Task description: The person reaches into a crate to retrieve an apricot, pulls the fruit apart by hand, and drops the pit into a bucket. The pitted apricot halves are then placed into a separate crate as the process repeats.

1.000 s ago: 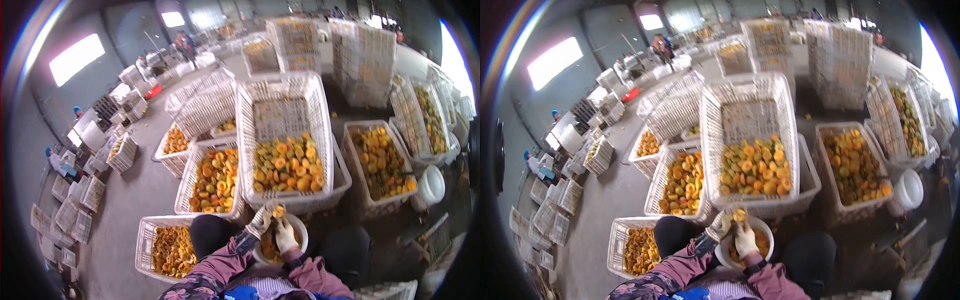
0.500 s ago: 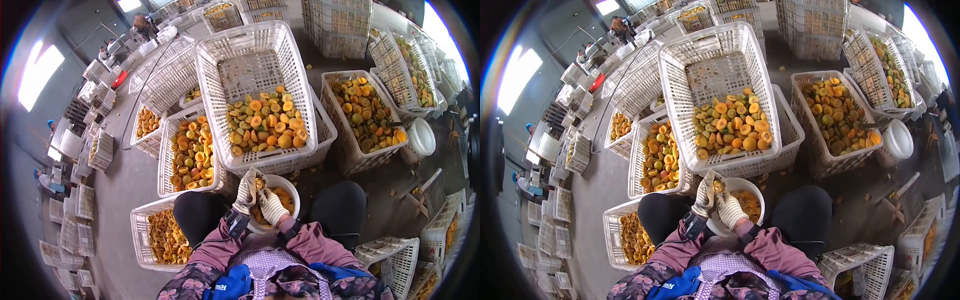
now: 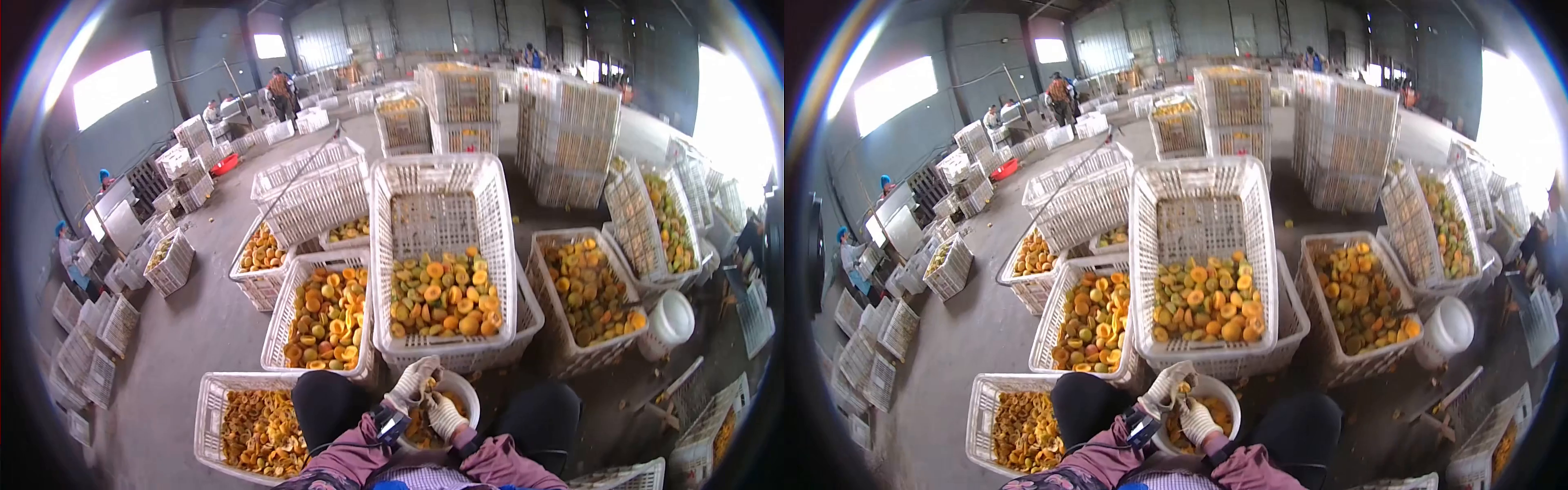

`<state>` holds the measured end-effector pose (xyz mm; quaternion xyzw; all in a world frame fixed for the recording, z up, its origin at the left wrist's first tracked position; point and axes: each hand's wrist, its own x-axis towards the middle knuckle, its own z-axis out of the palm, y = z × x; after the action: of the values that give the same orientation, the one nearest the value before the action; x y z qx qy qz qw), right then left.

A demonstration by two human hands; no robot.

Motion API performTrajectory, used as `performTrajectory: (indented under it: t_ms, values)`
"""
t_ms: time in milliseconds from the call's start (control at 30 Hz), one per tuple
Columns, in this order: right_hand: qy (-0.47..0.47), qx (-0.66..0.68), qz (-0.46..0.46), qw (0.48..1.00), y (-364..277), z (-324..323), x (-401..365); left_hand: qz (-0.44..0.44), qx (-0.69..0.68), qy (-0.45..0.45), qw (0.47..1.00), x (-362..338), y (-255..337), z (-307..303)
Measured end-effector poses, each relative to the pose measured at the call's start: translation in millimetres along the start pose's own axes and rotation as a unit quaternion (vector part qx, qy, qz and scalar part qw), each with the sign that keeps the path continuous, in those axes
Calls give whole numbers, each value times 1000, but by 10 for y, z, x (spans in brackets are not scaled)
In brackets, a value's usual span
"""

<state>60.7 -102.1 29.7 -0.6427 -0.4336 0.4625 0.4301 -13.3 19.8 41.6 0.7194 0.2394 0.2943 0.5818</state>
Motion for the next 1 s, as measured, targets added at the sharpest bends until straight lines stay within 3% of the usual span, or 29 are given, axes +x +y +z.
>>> performTrajectory:
  t_ms: [33, 67, 100, 167, 200, 267, 367, 433, 500, 567, 600, 633, 700, 733, 800, 867, 900, 967, 1000]
  values:
    - [14, 82, -6, 997, -129, -12, -45, 85, 7, 10, 996, -50, 256, 0]
    - [21, 158, -7, 987, -306, -29, -137, -114, -324, 80, 936, -68, 557, 90]
    - [20, 151, -12, 988, -258, -10, -98, -106, -326, 81, 936, -68, 560, 56]
    - [-25, 156, 25, 987, -53, 64, -55, -169, -290, 16, 942, -137, 525, -14]
    - [-24, 152, 23, 988, -117, 36, -72, -118, -254, -8, 960, -161, 603, -20]
    - [-88, 221, 149, 960, -229, -26, -133, -134, -246, -27, 960, -140, 666, -50]
    - [-127, 267, 206, 933, -272, -3, -208, -148, -274, -49, 949, -149, 636, -15]
    - [-11, 219, 3, 976, -35, 212, -145, -270, -284, -6, 920, -99, 607, 53]
    - [-51, 360, 41, 931, 265, 246, 46, -251, -287, -8, 924, -93, 606, 52]
    - [-123, 338, 151, 921, -221, 68, -195, -214, -239, -48, 946, -114, 541, 11]
    - [-134, 334, 200, 911, -317, 37, -208, -267, -249, -24, 931, -89, 605, 25]
    - [-126, 341, 199, 910, -319, 57, -217, -282, -227, -27, 932, -85, 661, 19]
    - [-116, 344, 109, 925, -312, 118, -209, -302, -337, -5, 892, -41, 516, -30]
    - [-92, 221, -49, 970, -148, 187, -134, -285, -255, 28, 924, -32, 737, 44]
    - [-46, 210, -153, 965, 108, 311, 23, -255, -188, 59, 947, -18, 969, 93]
    - [-209, 420, 117, 875, -494, -47, -299, -250, -167, 20, 953, -20, 1047, 80]
    - [-208, 425, 119, 873, -543, -37, -329, -256, -164, 18, 953, -28, 1003, 33]
    - [-186, 397, 152, 886, -624, -1, -330, -46, -97, -166, 980, 13, 893, -82]
    - [-198, 424, 185, 864, -701, -37, -351, 128, -10, -120, 984, -39, 1024, -119]
